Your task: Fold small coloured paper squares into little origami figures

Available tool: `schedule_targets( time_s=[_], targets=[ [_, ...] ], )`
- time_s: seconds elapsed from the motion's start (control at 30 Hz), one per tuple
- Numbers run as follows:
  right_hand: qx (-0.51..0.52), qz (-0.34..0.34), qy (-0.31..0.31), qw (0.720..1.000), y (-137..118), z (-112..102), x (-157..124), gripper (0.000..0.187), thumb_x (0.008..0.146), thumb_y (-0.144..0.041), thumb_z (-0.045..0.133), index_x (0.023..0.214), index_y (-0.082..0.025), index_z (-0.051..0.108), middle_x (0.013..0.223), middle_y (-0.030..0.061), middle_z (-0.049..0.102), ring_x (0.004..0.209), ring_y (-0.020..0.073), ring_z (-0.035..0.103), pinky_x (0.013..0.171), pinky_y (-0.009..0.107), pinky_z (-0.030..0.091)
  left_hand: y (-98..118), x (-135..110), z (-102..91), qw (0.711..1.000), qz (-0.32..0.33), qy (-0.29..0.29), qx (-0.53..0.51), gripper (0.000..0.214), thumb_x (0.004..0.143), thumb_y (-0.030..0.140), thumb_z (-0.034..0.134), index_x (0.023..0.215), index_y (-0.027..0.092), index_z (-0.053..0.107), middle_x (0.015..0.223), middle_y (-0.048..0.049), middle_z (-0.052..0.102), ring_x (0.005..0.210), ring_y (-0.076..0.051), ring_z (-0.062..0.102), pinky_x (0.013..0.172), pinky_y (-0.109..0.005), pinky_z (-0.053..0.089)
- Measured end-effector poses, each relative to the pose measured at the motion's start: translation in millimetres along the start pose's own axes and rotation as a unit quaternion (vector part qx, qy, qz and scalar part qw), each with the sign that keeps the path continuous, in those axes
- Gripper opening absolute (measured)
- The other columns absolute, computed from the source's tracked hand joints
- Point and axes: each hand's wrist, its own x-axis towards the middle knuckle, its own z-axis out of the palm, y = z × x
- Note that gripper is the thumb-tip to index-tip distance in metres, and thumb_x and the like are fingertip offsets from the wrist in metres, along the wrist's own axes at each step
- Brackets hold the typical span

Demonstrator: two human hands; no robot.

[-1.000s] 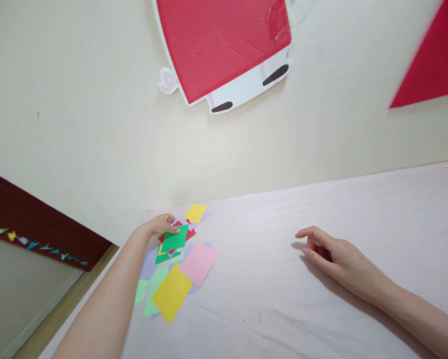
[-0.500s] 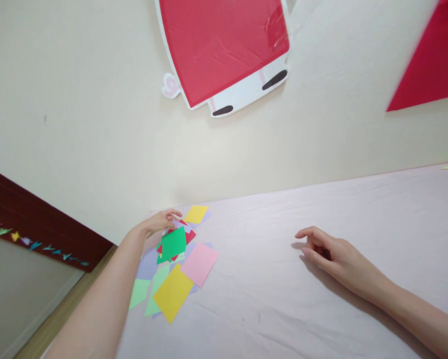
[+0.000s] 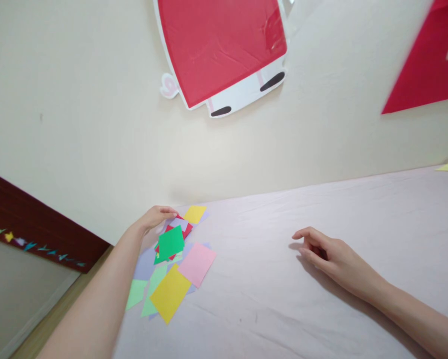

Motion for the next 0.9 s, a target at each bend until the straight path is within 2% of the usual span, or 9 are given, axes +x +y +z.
schedule_targets(
  time_s=[0.1, 0.23, 0.37, 0.43, 0.5, 0.6, 0.73, 0.8, 0.9],
  targets=[
    [0.002, 0.002, -0.004, 1.000, 1, 0, 0, 0.024, 0.091, -0.039, 0.042, 0.103, -0.024, 0.056, 0.065, -0.0040, 0.052, 0.058, 0.0163, 0.053, 0.059, 0.027, 0.041, 5, 0, -6.3, 0.998, 0.014, 0.056, -0.024, 0.031, 0.057, 0.044, 0.079, 0.072, 0.019, 0.070, 0.072, -0.0008, 0.072, 0.075, -0.020, 0.064, 0.074, -0.028, 0.049],
    [0.004, 0.001, -0.002, 1.000, 3, 1, -1, 0.024, 0.091, -0.040, 0.043, 0.105, -0.025, 0.056, 0.065, -0.0042, 0.052, 0.058, 0.0162, 0.053, 0.059, 0.027, 0.041, 14, -1, -10.3, 0.992, 0.028, 0.116, -0.044, 0.032, 0.046, 0.044, 0.079, 0.062, 0.019, 0.066, 0.061, -0.0004, 0.068, 0.065, -0.019, 0.061, 0.063, -0.027, 0.047],
    [0.004, -0.001, -0.001, 1.000, 1, 1, -1, 0.024, 0.092, -0.040, 0.042, 0.105, -0.025, 0.056, 0.065, -0.0044, 0.052, 0.058, 0.0160, 0.054, 0.059, 0.027, 0.042, 24, 0, -15.3, 0.981, 0.055, 0.178, -0.057, 0.027, 0.047, 0.037, 0.078, 0.057, 0.019, 0.061, 0.059, -0.0001, 0.065, 0.063, -0.018, 0.059, 0.061, -0.026, 0.045],
    [0.006, -0.003, 0.002, 1.000, 0, 0, -1, 0.024, 0.092, -0.040, 0.042, 0.103, -0.025, 0.056, 0.064, -0.0046, 0.052, 0.057, 0.0158, 0.054, 0.058, 0.026, 0.042, 32, -1, -15.3, 0.971, 0.076, 0.219, -0.060, 0.025, 0.053, 0.035, 0.076, 0.057, 0.019, 0.058, 0.059, 0.0001, 0.064, 0.062, -0.017, 0.058, 0.060, -0.026, 0.045],
    [0.011, -0.007, 0.009, 1.000, 0, 0, -2, 0.023, 0.093, -0.040, 0.042, 0.103, -0.024, 0.056, 0.064, -0.0046, 0.052, 0.056, 0.0154, 0.053, 0.057, 0.026, 0.043, 46, -8, -5.7, 0.959, 0.111, 0.254, -0.062, 0.021, 0.061, 0.034, 0.072, 0.060, 0.019, 0.056, 0.061, 0.0005, 0.062, 0.063, -0.017, 0.057, 0.062, -0.027, 0.045],
    [0.003, -0.026, 0.050, 0.998, 0, -1, -3, 0.023, 0.094, -0.037, 0.043, 0.108, -0.023, 0.054, 0.070, -0.0022, 0.058, 0.057, 0.0151, 0.055, 0.058, 0.027, 0.046, 76, -36, 40.1, 0.947, 0.203, 0.243, -0.060, 0.013, 0.072, 0.028, 0.066, 0.068, 0.019, 0.059, 0.071, 0.0002, 0.064, 0.071, -0.017, 0.059, 0.071, -0.028, 0.046],
    [-0.082, -0.170, 0.119, 0.975, -5, -2, -10, 0.024, 0.092, -0.023, 0.048, 0.116, -0.022, 0.053, 0.105, 0.0082, 0.063, 0.090, 0.0203, 0.061, 0.078, 0.033, 0.050, 115, -102, 143.4, 0.931, 0.332, 0.139, -0.059, 0.010, 0.081, 0.019, 0.063, 0.072, 0.020, 0.058, 0.087, -0.0003, 0.067, 0.086, -0.015, 0.061, 0.079, -0.025, 0.047],
    [-0.126, -0.236, 0.104, 0.958, -11, -2, -18, 0.027, 0.090, -0.014, 0.049, 0.115, -0.023, 0.055, 0.113, 0.0088, 0.061, 0.104, 0.0221, 0.057, 0.087, 0.035, 0.047, 126, -135, 189.3, 0.905, 0.415, 0.083, -0.045, 0.007, 0.087, 0.017, 0.060, 0.081, 0.020, 0.060, 0.091, -0.0014, 0.067, 0.088, -0.015, 0.061, 0.080, -0.026, 0.047],
    [-0.171, -0.235, 0.089, 0.953, -17, 0, -33, 0.023, 0.085, -0.007, 0.050, 0.101, -0.021, 0.059, 0.107, 0.0084, 0.063, 0.099, 0.0228, 0.056, 0.084, 0.034, 0.046, 133, -166, 230.4, 0.874, 0.482, 0.059, -0.035, 0.007, 0.088, 0.018, 0.061, 0.083, 0.019, 0.057, 0.093, -0.0028, 0.066, 0.084, -0.017, 0.060, 0.075, -0.027, 0.050]
  ],
)
